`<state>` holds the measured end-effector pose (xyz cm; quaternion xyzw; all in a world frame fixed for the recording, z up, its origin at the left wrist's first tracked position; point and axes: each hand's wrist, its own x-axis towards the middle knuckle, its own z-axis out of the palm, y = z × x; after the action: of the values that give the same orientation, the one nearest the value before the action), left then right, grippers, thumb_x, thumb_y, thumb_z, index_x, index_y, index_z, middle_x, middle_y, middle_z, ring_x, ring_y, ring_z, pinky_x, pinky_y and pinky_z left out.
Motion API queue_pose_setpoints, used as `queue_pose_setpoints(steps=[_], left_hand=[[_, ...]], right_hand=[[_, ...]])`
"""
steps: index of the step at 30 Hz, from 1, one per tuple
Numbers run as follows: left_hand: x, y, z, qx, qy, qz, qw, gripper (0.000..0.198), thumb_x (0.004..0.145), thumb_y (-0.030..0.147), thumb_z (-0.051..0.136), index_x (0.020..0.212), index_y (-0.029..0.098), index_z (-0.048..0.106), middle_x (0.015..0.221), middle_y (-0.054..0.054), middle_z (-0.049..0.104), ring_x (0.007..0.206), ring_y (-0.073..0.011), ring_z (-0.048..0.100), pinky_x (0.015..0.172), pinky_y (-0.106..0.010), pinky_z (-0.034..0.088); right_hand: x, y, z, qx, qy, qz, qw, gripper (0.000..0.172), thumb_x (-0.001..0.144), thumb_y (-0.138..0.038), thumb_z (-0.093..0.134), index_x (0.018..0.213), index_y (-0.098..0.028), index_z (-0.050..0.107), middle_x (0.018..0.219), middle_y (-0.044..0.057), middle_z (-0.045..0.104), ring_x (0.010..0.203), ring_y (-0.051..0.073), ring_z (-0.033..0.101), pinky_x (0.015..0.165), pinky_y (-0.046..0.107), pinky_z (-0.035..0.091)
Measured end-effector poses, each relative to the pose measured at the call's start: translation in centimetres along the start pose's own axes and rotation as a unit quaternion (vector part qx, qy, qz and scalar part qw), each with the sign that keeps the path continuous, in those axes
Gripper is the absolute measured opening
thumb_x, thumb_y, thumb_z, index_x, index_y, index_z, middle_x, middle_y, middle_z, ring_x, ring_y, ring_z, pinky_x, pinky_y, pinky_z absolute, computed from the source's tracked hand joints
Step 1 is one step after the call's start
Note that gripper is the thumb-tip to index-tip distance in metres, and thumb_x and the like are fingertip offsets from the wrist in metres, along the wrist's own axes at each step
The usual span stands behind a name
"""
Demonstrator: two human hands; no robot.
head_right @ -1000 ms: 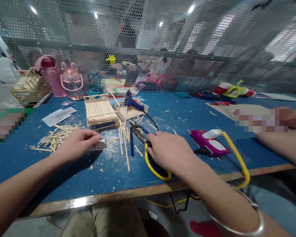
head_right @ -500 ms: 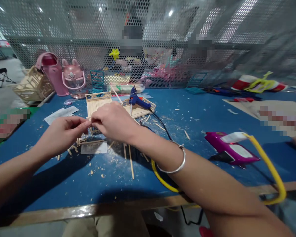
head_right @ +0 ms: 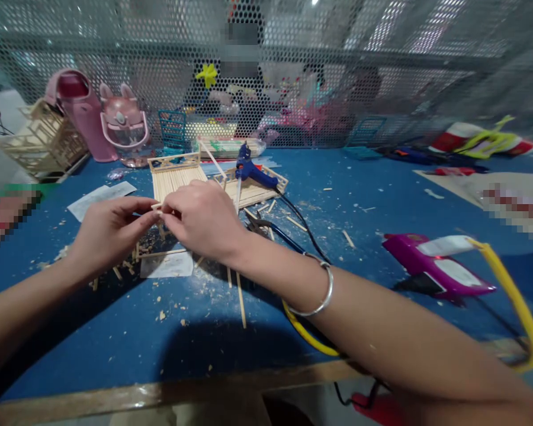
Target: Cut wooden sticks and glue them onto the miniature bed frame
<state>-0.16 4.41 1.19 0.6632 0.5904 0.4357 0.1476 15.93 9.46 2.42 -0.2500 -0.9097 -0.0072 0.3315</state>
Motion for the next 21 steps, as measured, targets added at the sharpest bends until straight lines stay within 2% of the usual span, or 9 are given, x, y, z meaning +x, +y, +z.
queue_pose_setpoints(steps=[4,8,10,15,21], left_hand=[[0.3,-1.0,-0.2,-0.084,-0.064,-0.032,0.994,0.019,0.074,0.029,0.063,0.087,0.019,0.071,0.084,-0.004,0.072,0.075,-0.0170,0.061,0.070,-0.027,0.044],[0.7,-1.9,-0.2,-0.180,-0.115,-0.077,0.974,0.022,0.071,0.032,0.066,0.086,0.017,0.069,0.083,-0.004,0.070,0.072,-0.0150,0.060,0.070,-0.027,0.044],[0.8,-2.0,-0.2,-0.199,-0.119,-0.086,0.969,0.021,0.069,0.033,0.068,0.083,0.017,0.069,0.082,-0.004,0.070,0.072,-0.0145,0.059,0.070,-0.027,0.044],[0.7,-1.9,0.1,-0.229,-0.089,-0.096,0.965,0.017,0.069,0.032,0.068,0.078,0.017,0.067,0.077,-0.002,0.067,0.069,-0.0131,0.057,0.067,-0.026,0.044],[0.7,-2.0,0.0,-0.224,-0.119,-0.090,0.963,0.018,0.070,0.033,0.067,0.078,0.017,0.067,0.075,-0.001,0.065,0.067,-0.0120,0.055,0.065,-0.024,0.042]], right_hand=[[-0.1,-0.2,0.8,-0.008,0.028,0.011,1.000,0.016,0.077,-0.022,0.056,0.064,-0.015,0.063,0.063,0.002,0.063,0.064,0.014,0.050,0.065,0.028,0.032],[-0.3,-0.3,1.1,-0.005,0.039,0.030,0.999,0.015,0.076,-0.020,0.054,0.063,-0.017,0.061,0.064,0.002,0.063,0.064,0.014,0.049,0.066,0.028,0.031],[-0.3,-0.5,1.1,-0.007,0.044,0.038,0.998,0.015,0.075,-0.020,0.054,0.062,-0.017,0.060,0.063,0.001,0.062,0.064,0.014,0.049,0.067,0.029,0.030],[-0.4,-0.6,1.5,-0.013,0.060,0.040,0.997,0.014,0.076,-0.021,0.054,0.064,-0.017,0.060,0.063,0.001,0.061,0.064,0.014,0.049,0.066,0.029,0.030],[-0.5,-0.5,1.6,0.015,0.054,0.048,0.997,0.013,0.078,-0.019,0.053,0.068,-0.018,0.060,0.068,0.001,0.062,0.069,0.015,0.050,0.068,0.029,0.030]])
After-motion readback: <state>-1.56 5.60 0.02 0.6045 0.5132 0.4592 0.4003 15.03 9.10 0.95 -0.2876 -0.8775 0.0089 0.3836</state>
